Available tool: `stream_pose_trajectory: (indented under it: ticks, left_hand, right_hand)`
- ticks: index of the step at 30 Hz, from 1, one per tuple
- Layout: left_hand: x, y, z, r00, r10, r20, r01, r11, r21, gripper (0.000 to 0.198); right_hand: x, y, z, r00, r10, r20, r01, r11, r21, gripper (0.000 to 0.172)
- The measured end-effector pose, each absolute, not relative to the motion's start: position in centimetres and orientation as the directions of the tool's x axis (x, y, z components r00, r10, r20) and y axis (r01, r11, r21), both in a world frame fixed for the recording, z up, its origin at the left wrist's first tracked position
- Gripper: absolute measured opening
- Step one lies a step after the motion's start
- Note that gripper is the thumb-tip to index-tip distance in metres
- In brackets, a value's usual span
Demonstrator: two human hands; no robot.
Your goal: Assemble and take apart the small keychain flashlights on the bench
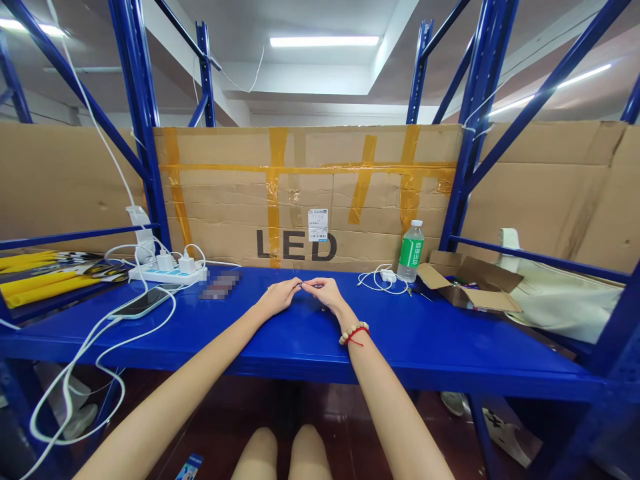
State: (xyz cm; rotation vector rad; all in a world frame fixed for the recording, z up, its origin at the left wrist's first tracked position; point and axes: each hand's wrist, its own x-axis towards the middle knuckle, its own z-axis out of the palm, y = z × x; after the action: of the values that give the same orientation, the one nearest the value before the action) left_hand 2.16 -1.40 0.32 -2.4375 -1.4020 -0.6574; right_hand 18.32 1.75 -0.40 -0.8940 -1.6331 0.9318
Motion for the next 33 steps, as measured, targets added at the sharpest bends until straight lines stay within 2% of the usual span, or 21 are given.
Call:
stream_pose_trajectory:
  ticks: [15, 20, 23, 33]
  left_hand:
    - [2.1, -1.1, 0.2, 0.467, 0.725, 0.506, 0.855, -0.516, -0.05, 0.018]
    - [2.2, -1.3, 0.2, 0.472, 0.724, 0.504, 0.856, -0.513, -0.065, 0.016]
    - [2.2, -1.2, 0.1, 0.481, 0.719, 0.501, 0.852, -0.519, -0.073, 0.015]
    - [2.5, -1.2, 0.2, 0.458, 0.727, 0.512, 0.861, -0.505, -0.054, 0.032]
  right_hand:
    - [18.4, 2.0, -0.5, -0.227, 0.926, 0.303, 0.126, 0.337, -0.933, 0.043]
    - [18.4, 1.5, -0.2, -0.226, 0.93, 0.288, 0.139, 0.324, -0.936, 0.038]
    - [18.3, 1.2, 0.0, -0.22, 0.932, 0.287, 0.147, 0.323, -0.935, 0.041]
    - [18.2, 1.2, 0.0, -0.196, 0.938, 0.287, 0.144, 0.317, -0.938, 0.043]
